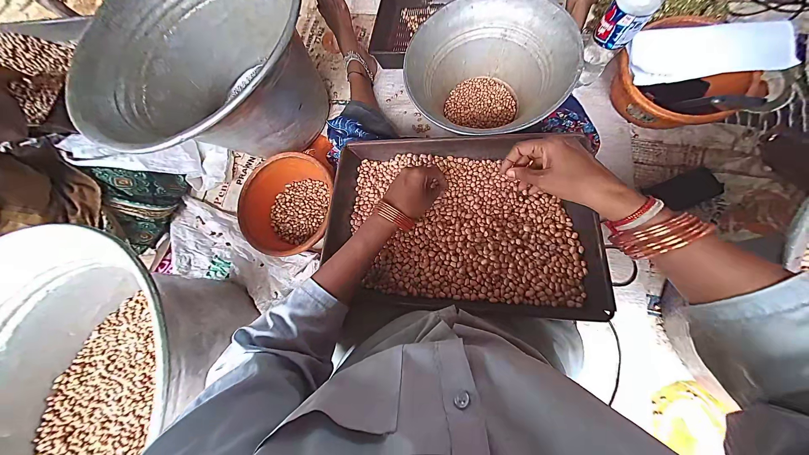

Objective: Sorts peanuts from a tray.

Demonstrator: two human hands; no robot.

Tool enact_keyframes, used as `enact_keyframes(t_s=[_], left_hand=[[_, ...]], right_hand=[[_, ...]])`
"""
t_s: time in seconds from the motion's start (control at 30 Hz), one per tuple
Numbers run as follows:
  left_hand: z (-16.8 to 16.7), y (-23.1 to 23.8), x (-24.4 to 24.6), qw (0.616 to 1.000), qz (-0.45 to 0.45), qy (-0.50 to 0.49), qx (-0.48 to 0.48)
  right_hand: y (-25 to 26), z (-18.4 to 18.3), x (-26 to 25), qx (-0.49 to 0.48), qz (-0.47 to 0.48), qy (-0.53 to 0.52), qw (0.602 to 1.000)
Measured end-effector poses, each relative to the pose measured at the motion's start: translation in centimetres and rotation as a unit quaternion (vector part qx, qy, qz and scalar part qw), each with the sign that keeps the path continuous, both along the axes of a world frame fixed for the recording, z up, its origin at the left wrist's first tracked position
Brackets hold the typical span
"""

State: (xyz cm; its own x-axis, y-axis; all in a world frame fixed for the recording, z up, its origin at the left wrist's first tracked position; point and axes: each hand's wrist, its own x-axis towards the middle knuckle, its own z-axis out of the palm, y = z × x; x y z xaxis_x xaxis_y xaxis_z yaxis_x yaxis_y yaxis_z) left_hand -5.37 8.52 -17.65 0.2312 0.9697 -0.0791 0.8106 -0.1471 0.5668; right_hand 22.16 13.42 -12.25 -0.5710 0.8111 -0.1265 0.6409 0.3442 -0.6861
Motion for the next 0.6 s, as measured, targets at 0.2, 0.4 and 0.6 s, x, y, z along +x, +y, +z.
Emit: enact_keyframes(t_s=[0.2,0.4,0.6], left_hand=[[-1.0,-0.3,1.3,0.996,-0.019,0.091,-0.018],[-0.1,0.1,0.4,0.999,0.003,0.020,-0.041],[2.2,3.4,-2.2,0.995,0.035,-0.097,0.001]], right_hand=[[0.1,-1.1,-0.4,0.052,0.046,-0.154,0.986],[-1.3,-2.1,-0.8,0.116,0.097,-0.222,0.963],[-1.3,-4.0,-0.9,0.124,0.126,-0.218,0.960]])
